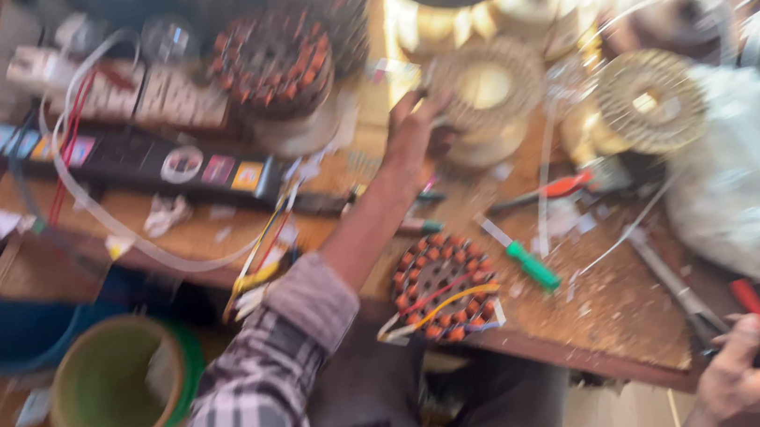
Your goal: The person is assembling an electrical component, likely a motor stator, by inserting and securing wires into slots. They use a screwdriver to adjust connections and a pair of scissors to trim a small white plastic piece, which is then fitted onto the component.
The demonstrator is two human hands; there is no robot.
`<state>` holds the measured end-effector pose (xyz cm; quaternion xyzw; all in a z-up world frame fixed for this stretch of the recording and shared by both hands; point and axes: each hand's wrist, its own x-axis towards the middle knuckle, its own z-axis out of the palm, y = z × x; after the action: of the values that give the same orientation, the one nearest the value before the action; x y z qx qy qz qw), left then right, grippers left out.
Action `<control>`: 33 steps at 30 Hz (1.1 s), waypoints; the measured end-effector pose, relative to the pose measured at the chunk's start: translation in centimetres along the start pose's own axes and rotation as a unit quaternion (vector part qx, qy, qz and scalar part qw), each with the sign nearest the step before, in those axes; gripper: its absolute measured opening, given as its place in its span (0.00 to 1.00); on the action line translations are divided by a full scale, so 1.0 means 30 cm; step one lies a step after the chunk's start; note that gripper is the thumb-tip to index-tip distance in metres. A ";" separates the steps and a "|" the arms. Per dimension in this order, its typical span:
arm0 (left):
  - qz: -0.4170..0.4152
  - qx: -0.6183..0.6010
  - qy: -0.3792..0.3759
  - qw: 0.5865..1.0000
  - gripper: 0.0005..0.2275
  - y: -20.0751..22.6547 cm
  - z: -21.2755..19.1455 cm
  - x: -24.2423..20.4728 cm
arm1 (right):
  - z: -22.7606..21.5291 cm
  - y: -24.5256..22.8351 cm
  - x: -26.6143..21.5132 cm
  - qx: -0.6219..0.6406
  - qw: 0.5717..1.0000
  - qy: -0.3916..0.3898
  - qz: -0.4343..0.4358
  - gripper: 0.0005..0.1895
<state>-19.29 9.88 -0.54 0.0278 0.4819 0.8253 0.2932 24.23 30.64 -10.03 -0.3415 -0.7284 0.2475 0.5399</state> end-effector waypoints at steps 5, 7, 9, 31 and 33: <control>0.023 -0.017 -0.003 1.000 0.14 0.021 -0.042 0.052 | -0.059 0.082 -0.030 -0.061 0.996 -0.058 0.020 0.14; 0.040 -0.012 0.018 0.999 0.13 0.036 -0.092 0.080 | -0.053 0.110 -0.035 -0.066 0.996 -0.059 0.024 0.14; 0.055 -0.024 0.048 0.997 0.12 0.042 -0.123 0.088 | -0.048 0.127 -0.026 -0.051 0.997 -0.061 0.025 0.14; 0.277 0.573 -0.100 0.765 0.15 0.070 -0.197 -0.671 | -0.137 0.378 -0.103 -0.262 0.960 -0.068 0.072 0.14; 0.274 0.614 -0.159 0.723 0.30 0.082 -0.163 -0.725 | -0.140 0.445 -0.094 -0.274 0.957 -0.073 0.058 0.13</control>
<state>-4.05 -5.95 3.99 0.4634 0.8007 0.3769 0.0453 31.85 37.07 -20.27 -0.4989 -0.7847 0.0933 0.3560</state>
